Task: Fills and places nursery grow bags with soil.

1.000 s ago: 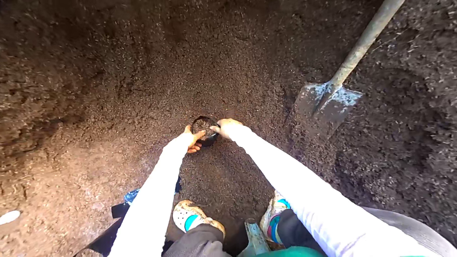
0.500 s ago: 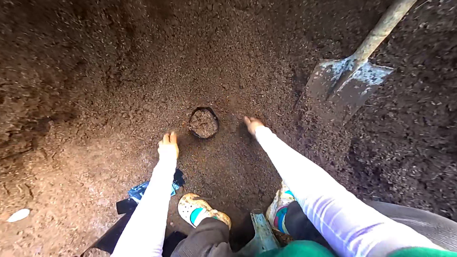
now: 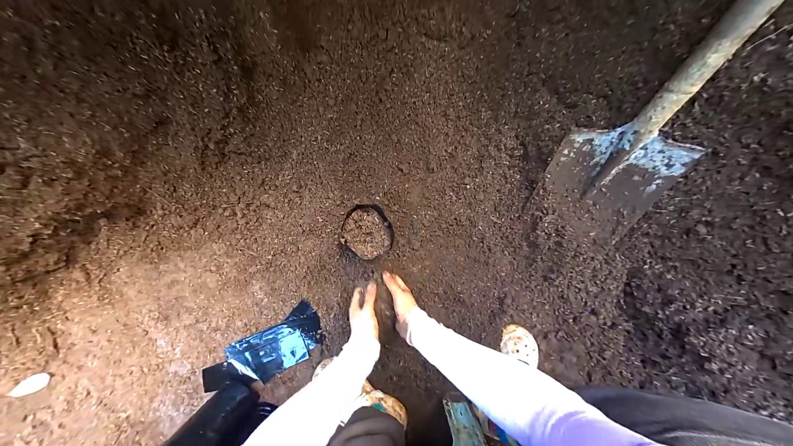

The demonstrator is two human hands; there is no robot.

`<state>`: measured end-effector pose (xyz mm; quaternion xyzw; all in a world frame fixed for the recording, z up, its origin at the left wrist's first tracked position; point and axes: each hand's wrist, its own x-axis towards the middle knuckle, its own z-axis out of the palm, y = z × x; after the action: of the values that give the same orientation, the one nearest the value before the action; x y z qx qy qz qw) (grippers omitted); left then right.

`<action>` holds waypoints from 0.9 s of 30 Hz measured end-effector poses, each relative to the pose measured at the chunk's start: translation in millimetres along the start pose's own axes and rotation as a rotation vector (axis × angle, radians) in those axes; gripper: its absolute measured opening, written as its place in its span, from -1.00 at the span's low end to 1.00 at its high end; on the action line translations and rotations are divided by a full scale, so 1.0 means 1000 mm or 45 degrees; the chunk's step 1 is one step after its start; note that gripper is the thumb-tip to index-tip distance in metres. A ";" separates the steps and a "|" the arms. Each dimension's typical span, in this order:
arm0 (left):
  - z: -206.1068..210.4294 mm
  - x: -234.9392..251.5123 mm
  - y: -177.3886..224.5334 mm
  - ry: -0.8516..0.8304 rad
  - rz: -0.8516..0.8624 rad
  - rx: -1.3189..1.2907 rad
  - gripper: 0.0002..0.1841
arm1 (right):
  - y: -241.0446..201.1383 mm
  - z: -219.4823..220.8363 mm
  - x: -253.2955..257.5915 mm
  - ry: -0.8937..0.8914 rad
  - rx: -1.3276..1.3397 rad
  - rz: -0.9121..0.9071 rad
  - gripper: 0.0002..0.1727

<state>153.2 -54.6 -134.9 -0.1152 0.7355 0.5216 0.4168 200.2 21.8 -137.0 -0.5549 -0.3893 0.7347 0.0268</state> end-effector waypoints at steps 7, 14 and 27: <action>0.031 -0.076 0.063 -0.294 0.693 -0.088 -0.51 | -0.070 -0.006 -0.094 0.121 0.454 -0.428 -0.47; 0.030 -0.041 0.147 -0.078 1.216 -0.247 -0.55 | -0.144 0.039 -0.085 -0.056 0.604 -0.800 -0.54; -0.028 -0.009 0.172 0.049 1.192 0.443 -0.59 | -0.171 0.015 -0.073 -0.085 -0.471 -1.016 -0.54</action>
<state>41.2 -7.7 -10.0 0.2888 0.7919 0.5202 0.1374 148.4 98.5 25.3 -0.3327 -0.6988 0.6021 0.1960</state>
